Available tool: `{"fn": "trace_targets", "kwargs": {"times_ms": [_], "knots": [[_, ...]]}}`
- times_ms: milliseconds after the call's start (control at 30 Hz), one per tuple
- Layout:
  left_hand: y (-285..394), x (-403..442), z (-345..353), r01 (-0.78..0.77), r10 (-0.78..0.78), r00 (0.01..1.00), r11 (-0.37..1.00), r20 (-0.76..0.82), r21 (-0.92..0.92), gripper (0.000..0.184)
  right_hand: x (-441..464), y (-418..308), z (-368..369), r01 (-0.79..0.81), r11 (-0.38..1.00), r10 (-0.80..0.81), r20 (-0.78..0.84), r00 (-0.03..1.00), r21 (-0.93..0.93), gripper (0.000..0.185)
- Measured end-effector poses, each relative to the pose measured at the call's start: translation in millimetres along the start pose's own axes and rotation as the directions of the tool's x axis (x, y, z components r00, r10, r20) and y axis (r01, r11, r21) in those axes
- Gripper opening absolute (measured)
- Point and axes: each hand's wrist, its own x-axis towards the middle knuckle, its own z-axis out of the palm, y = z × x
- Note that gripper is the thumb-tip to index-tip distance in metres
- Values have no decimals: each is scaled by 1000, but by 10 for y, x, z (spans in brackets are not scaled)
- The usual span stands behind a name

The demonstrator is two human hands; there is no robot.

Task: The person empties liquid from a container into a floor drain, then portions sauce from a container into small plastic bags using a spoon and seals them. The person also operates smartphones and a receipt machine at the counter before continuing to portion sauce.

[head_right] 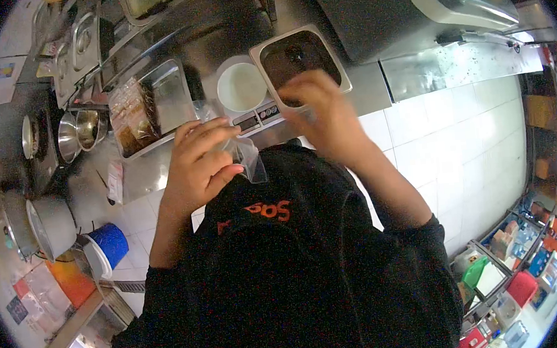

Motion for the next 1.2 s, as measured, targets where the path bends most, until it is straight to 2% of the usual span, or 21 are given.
{"fn": "trace_targets", "kwargs": {"times_ms": [67,167,267,367,467,500,600,700,800,833,933,1000,1033,1067,1100,1133,1167,1200], "knots": [[-64,-5,6,9,-10,999,1000,-54,-16,23,39,240,5,-314,929,315,-23,949,-195,25],[-199,-26,71,42,-47,993,998,-110,-49,21,19,418,133,-288,824,377,94,921,-488,18],[-232,45,108,53,-54,984,999,-168,-10,17,32,565,163,-280,716,436,97,894,-640,9],[-282,47,118,91,-90,984,996,-156,-1,13,53,756,-8,-143,689,272,71,960,-711,11],[-329,23,147,117,-114,986,993,-120,17,14,4,639,-242,-195,701,265,-4,964,-686,13],[-339,11,162,129,-126,987,991,-102,22,15,-9,531,-315,-232,671,317,-10,948,-704,21],[-335,22,212,118,-118,993,993,-15,-8,14,-115,376,-402,-339,679,420,-34,907,-651,28],[-286,48,295,124,-126,992,991,-18,-55,14,-244,479,-390,-358,742,377,-89,922,-567,26],[-275,89,354,94,-94,996,992,7,-81,16,-325,655,-381,-308,883,260,-177,949,-355,17],[-259,109,348,83,-81,996,993,24,-89,19,-294,620,-380,-332,896,272,-227,935,-295,13],[-252,143,383,60,-54,997,991,55,-115,22,-221,678,-368,-424,903,395,-254,883,-73,16],[-223,163,390,73,-66,995,992,73,-103,24,-174,831,-260,-391,920,379,-318,869,28,19],[-212,162,385,72,-64,995,993,76,-95,22,-140,937,-162,-372,915,402,-337,851,153,17],[-197,179,392,52,-44,996,994,80,-97,21,-84,1024,-62,-423,853,506,-284,815,306,17],[-199,172,419,46,-39,996,995,77,-85,19,-29,1124,54,-357,918,394,-315,863,171,16],[-220,157,441,20,-15,998,996,68,-83,17,36,1007,81,-363,929,368,-332,869,80,14],[-239,150,455,2,2,998,997,61,-72,16,70,1017,126,-438,861,494,-215,842,259,17],[-255,131,474,-13,16,998,998,58,-58,15,149,967,160,-505,854,520,-157,840,124,21]]}}
